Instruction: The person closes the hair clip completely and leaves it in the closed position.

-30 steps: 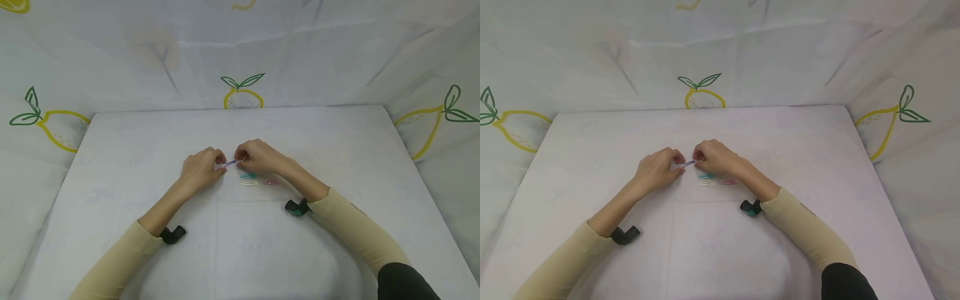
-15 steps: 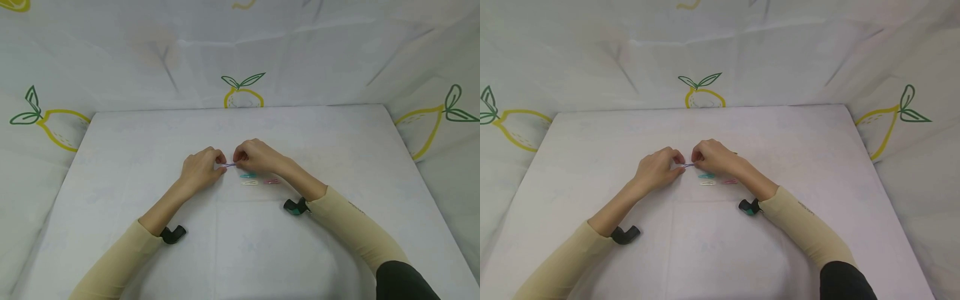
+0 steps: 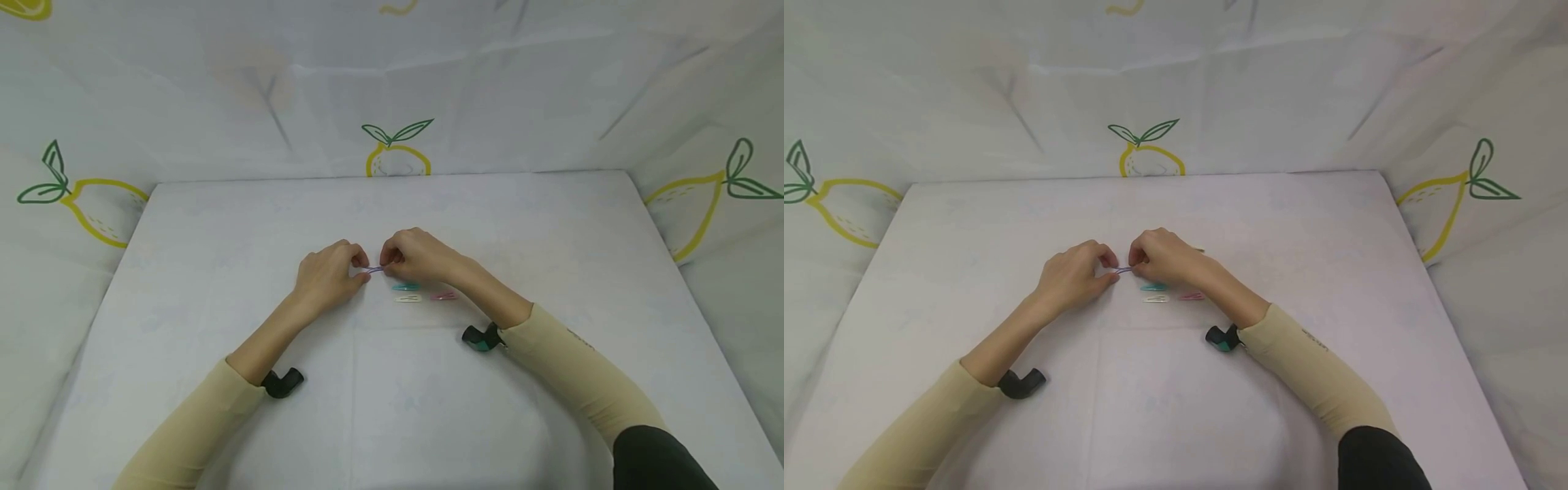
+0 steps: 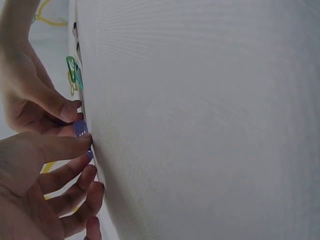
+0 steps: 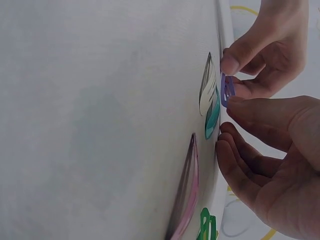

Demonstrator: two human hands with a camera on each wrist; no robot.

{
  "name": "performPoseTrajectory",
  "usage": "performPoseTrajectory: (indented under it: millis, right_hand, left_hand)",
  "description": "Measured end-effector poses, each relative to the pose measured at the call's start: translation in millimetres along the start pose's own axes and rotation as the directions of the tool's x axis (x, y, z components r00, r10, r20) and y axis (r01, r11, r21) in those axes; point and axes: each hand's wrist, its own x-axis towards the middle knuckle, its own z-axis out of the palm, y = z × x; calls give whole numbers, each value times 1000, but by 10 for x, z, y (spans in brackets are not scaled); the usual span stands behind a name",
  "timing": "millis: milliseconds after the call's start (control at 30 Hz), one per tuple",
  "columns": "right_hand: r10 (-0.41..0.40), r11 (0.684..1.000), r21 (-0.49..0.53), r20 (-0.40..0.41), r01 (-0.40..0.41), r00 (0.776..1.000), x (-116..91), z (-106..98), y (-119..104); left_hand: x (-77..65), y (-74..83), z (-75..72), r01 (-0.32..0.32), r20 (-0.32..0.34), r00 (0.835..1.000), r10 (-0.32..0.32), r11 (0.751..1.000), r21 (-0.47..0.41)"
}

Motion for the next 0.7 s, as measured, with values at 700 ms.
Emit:
performPoseTrajectory:
  millis: [700]
  right_hand:
    - [7, 999, 47, 36, -9, 999, 16, -18, 23]
  left_hand:
    - [40, -139, -63, 76, 116, 992, -60, 987, -144]
